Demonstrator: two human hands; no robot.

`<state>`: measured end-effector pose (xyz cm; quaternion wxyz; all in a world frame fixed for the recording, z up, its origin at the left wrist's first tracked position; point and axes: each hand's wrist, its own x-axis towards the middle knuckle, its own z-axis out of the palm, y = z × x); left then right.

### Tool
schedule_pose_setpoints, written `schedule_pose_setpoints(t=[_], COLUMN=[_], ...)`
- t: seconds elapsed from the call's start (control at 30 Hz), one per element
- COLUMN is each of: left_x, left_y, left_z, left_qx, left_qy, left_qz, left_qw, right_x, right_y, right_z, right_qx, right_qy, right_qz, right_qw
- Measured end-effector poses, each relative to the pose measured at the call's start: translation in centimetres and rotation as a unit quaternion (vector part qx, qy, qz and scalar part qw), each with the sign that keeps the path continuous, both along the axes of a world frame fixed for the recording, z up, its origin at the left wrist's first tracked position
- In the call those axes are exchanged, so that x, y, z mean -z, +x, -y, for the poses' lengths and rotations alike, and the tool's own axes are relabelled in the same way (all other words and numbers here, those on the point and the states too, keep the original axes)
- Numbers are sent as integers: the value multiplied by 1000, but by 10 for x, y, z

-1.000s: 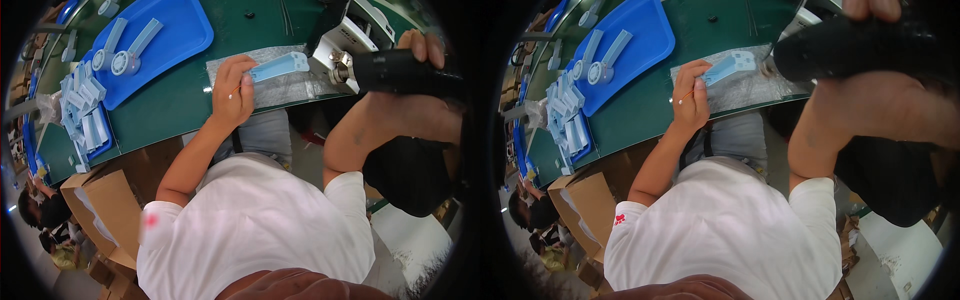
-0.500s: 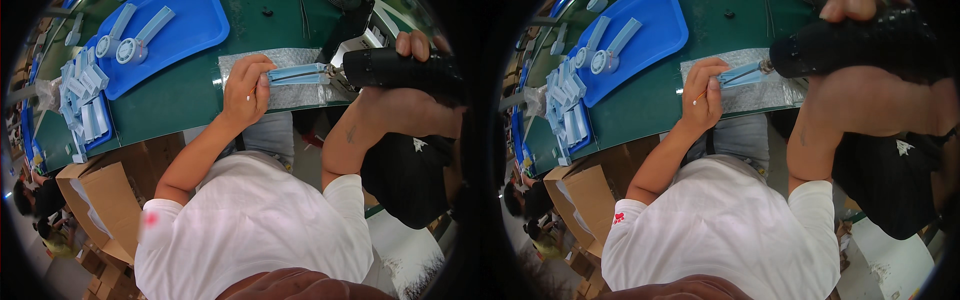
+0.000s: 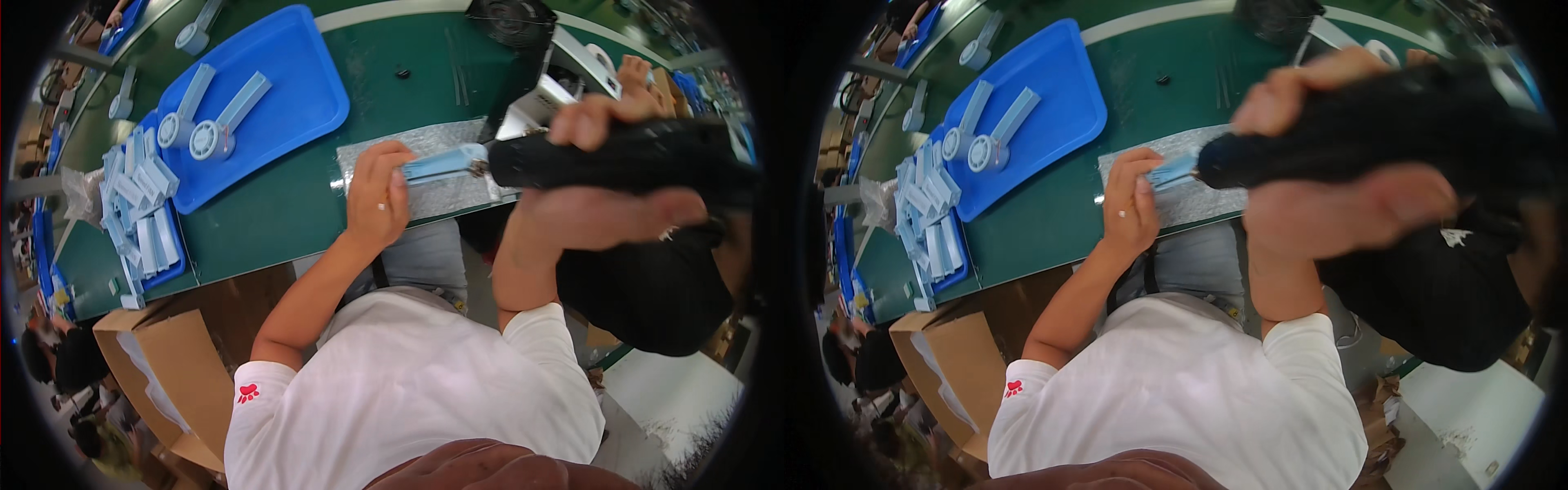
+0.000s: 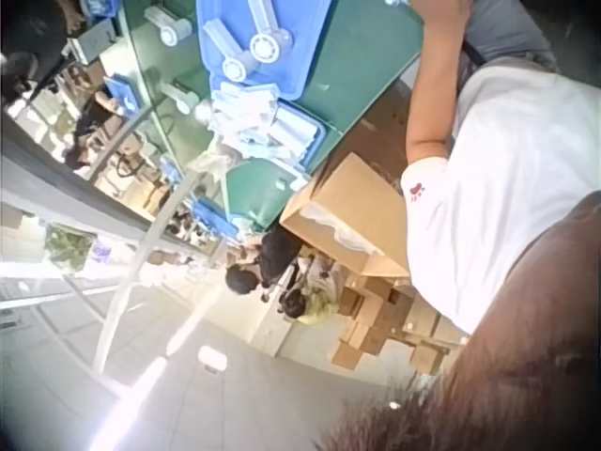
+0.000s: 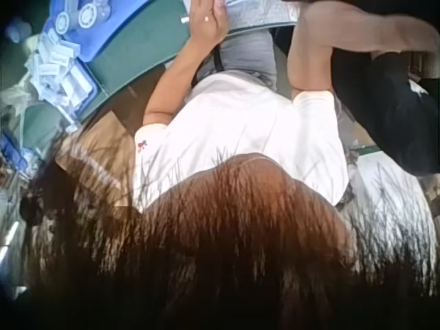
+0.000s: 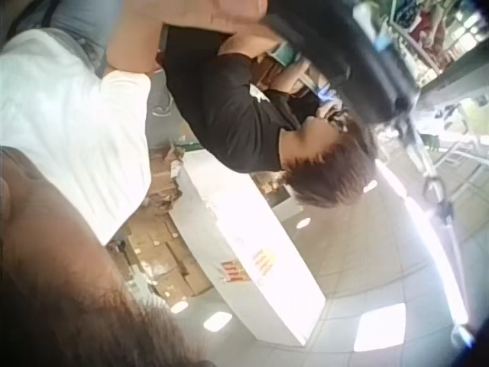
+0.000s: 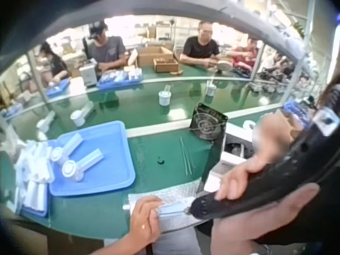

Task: The person uses a handheld power tool to drive screws into light blue plastic components at a workbench. They repeatedly pick up parts from a blue tray, secure them with the tool, and place the finished items onto the table.

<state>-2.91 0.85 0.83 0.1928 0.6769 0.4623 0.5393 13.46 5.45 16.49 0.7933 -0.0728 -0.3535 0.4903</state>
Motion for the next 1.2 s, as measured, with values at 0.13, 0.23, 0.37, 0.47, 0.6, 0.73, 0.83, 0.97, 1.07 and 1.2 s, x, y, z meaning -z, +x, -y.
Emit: schedule_pose_setpoints(t=[0.13,0.23,0.37,0.47,0.6,0.73,0.83,0.97,1.07,1.2], left_x=[-2,0,-5,-3,-3,-1,-1,1,1,-1], left_y=[0,1,5,6,3,6,5,4,5,5], left_z=[-2,-1,0,-1,2,0,-1,2,3,3], left_qx=[-2,1,23,19,6,11,3,-11,3,-1], left_qy=[2,1,-5,-1,9,27,23,19,19,24], left_qz=[5,4,-23,-24,-36,-23,-31,-29,-39,-48], left_qw=[1000,1000,999,1000,999,999,999,999,999,999], right_x=[-21,-38,-53,-49,-40,-31,-28,-41,-22,-9], right_y=[65,102,86,69,68,111,99,69,57,43], right_z=[-22,-26,-43,-58,-57,-27,-27,-24,-31,-35], right_qx=[-172,-167,279,400,388,107,-41,-14,40,131], right_qy=[69,91,183,229,207,-49,45,-47,-17,-1], right_qz=[162,125,298,338,314,198,167,147,156,172], right_qw=[969,974,894,821,842,973,984,988,987,976])
